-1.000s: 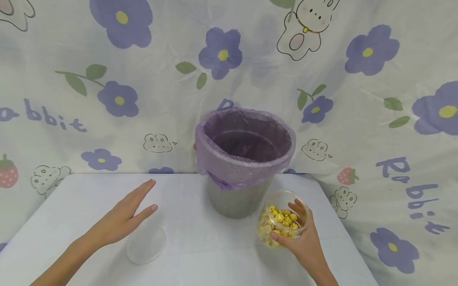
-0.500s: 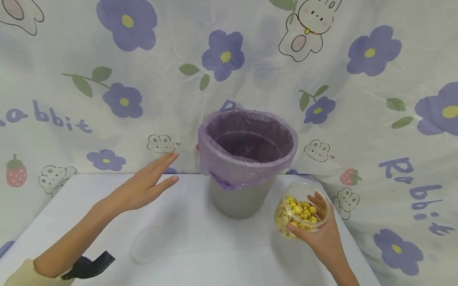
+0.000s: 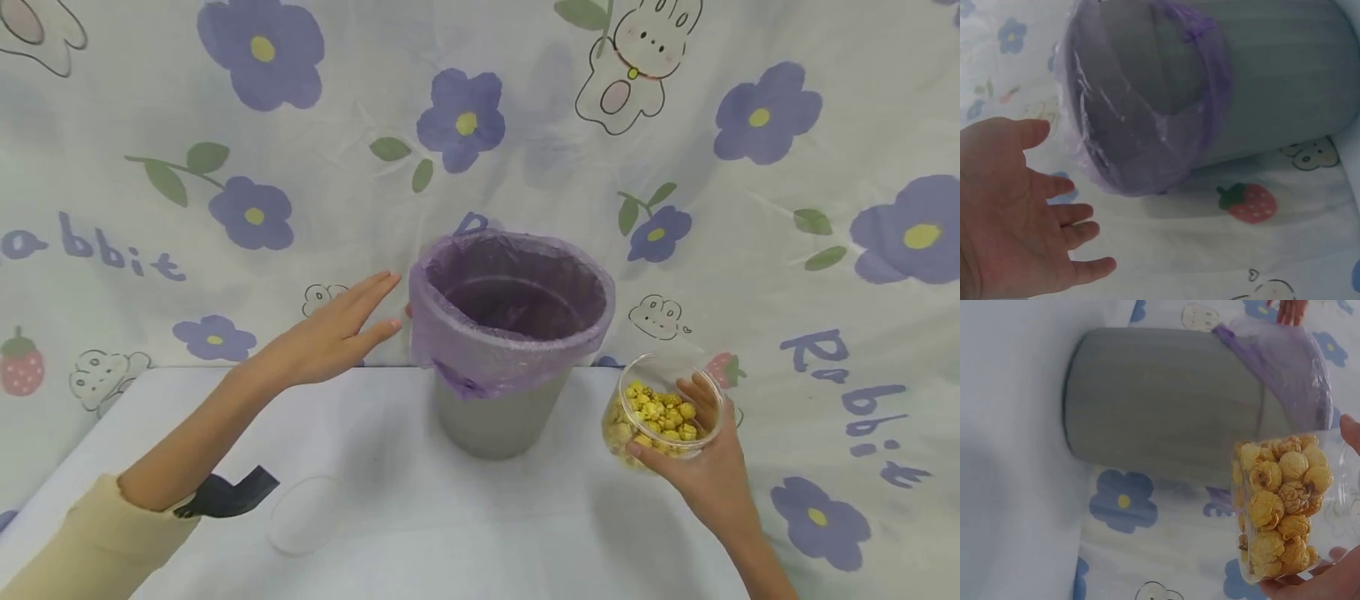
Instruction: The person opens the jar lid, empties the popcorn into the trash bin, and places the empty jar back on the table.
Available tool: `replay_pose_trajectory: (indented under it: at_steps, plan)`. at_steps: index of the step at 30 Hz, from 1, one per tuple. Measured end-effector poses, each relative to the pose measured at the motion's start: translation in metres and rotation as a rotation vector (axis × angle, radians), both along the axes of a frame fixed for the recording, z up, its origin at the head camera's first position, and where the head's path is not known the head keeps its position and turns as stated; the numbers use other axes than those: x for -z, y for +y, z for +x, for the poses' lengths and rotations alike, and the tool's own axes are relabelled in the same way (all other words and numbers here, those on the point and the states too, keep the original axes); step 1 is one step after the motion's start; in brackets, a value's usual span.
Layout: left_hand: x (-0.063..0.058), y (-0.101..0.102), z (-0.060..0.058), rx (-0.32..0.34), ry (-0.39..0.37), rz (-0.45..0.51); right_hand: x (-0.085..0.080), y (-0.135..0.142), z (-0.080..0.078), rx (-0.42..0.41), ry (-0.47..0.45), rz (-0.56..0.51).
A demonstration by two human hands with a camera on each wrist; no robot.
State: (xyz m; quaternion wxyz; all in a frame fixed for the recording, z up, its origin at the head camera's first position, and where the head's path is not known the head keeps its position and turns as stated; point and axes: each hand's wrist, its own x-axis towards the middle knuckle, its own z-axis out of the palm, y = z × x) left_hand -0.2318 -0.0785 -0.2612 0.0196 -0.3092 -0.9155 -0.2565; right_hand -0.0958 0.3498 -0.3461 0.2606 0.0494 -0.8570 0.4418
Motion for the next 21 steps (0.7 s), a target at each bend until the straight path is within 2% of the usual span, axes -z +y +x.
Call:
replay_pose_trajectory:
  at_steps: [5, 12, 21]
  plan:
    - [-0.015, 0.014, -0.009, 0.000, -0.010, -0.022, -0.012, 0.003, -0.008, 0.011, 0.054, 0.032]
    - [-0.031, 0.037, -0.018, -0.014, -0.026, -0.116, -0.029, 0.006, -0.016, 0.051, 0.054, 0.093]
    - [-0.045, 0.067, -0.038, -0.095, -0.065, -0.225, -0.051, 0.007, -0.031, 0.060, 0.043, 0.119]
